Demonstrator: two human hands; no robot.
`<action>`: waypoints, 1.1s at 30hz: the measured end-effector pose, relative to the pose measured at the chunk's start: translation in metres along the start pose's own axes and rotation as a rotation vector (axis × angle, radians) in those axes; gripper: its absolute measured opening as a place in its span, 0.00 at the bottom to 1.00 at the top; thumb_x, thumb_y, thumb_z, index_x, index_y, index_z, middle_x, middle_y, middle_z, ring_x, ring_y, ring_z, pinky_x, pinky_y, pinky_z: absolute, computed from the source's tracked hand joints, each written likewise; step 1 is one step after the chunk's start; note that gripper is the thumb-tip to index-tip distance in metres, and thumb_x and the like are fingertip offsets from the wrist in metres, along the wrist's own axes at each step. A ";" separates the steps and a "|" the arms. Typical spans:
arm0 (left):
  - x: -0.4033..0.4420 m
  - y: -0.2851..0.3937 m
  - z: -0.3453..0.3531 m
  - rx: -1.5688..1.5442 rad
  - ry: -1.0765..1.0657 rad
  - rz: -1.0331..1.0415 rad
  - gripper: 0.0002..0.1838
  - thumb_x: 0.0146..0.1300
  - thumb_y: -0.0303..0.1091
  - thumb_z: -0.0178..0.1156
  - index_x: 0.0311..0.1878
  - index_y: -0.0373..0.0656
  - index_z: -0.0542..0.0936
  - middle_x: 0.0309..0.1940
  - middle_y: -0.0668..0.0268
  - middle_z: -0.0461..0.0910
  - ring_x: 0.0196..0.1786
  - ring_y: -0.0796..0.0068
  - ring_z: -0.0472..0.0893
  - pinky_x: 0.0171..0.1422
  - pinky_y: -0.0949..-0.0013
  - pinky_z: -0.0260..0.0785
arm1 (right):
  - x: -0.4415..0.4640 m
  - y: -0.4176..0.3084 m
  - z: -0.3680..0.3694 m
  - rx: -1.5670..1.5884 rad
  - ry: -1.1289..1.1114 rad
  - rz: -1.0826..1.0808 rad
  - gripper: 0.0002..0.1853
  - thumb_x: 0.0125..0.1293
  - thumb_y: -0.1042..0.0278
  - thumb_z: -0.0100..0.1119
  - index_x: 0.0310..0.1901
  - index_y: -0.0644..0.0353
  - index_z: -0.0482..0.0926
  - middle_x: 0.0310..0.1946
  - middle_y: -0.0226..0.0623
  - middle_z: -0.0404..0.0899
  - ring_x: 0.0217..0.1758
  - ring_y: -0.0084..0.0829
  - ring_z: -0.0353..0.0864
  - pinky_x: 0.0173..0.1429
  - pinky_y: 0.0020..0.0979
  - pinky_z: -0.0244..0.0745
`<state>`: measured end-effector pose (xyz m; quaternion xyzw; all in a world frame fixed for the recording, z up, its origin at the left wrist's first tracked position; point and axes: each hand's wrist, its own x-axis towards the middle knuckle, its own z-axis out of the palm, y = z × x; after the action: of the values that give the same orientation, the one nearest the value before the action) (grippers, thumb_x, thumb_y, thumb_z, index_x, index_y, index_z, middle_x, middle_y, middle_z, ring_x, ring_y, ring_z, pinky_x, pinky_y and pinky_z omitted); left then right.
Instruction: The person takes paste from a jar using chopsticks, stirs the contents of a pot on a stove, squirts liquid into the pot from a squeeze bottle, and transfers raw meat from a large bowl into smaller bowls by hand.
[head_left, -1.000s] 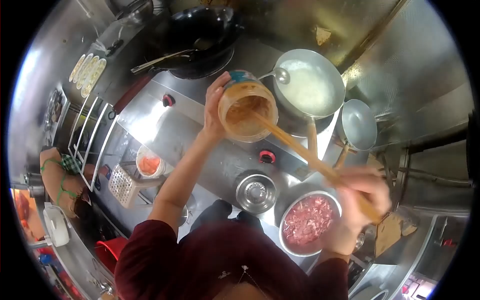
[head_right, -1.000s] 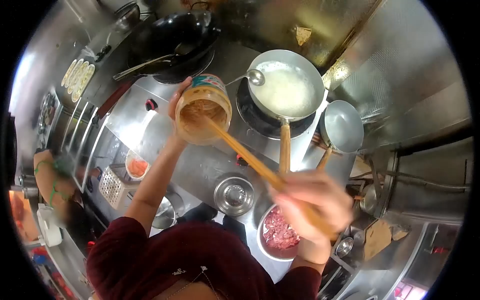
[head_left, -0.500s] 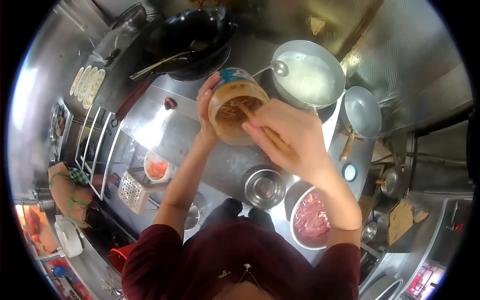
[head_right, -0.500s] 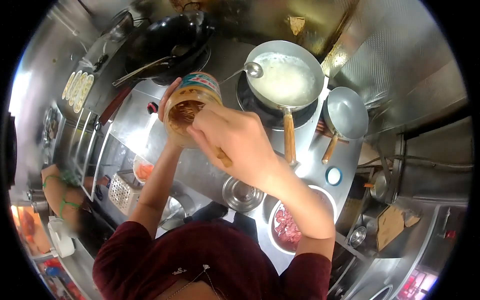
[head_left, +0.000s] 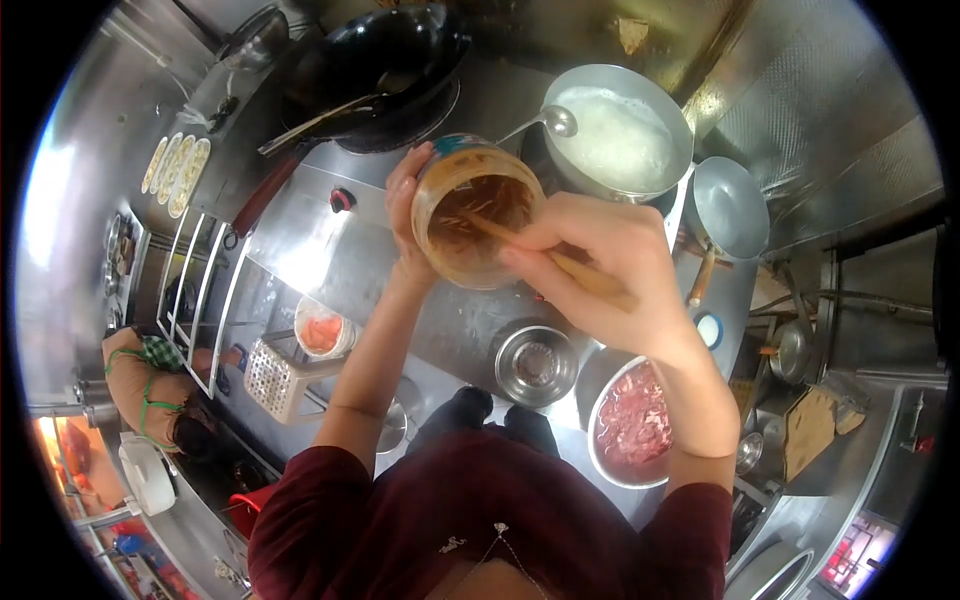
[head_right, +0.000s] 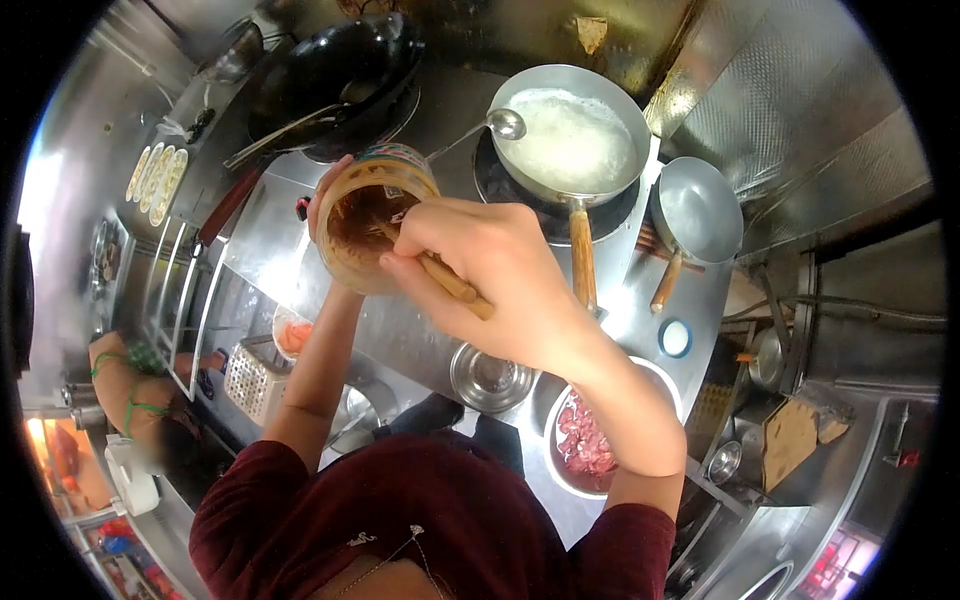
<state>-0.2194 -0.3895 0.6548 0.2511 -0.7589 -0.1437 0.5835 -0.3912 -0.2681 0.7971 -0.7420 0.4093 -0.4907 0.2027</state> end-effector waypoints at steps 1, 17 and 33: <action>0.000 -0.001 -0.001 0.023 -0.002 0.033 0.41 0.48 0.34 0.67 0.62 0.47 0.52 0.56 0.46 0.63 0.57 0.50 0.68 0.60 0.54 0.61 | -0.002 -0.001 -0.001 0.011 0.005 0.009 0.03 0.51 0.82 0.60 0.25 0.66 0.76 0.19 0.33 0.75 0.20 0.22 0.75 0.24 0.20 0.67; 0.013 0.009 -0.008 0.157 0.039 0.331 0.37 0.51 0.35 0.65 0.60 0.45 0.54 0.55 0.49 0.64 0.55 0.50 0.70 0.60 0.51 0.61 | -0.021 -0.005 0.026 -0.121 0.197 -0.058 0.07 0.51 0.81 0.60 0.26 0.63 0.70 0.21 0.38 0.70 0.17 0.35 0.71 0.19 0.28 0.65; 0.000 -0.006 -0.013 0.065 0.028 0.163 0.34 0.54 0.35 0.62 0.60 0.46 0.53 0.55 0.51 0.64 0.56 0.51 0.69 0.62 0.50 0.60 | -0.038 -0.019 0.032 0.315 0.450 0.253 0.06 0.51 0.85 0.60 0.27 0.67 0.73 0.20 0.36 0.74 0.18 0.19 0.72 0.22 0.19 0.63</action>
<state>-0.2054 -0.3935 0.6558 0.2090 -0.7729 -0.0676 0.5953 -0.3621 -0.2298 0.7751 -0.5170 0.4520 -0.6712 0.2792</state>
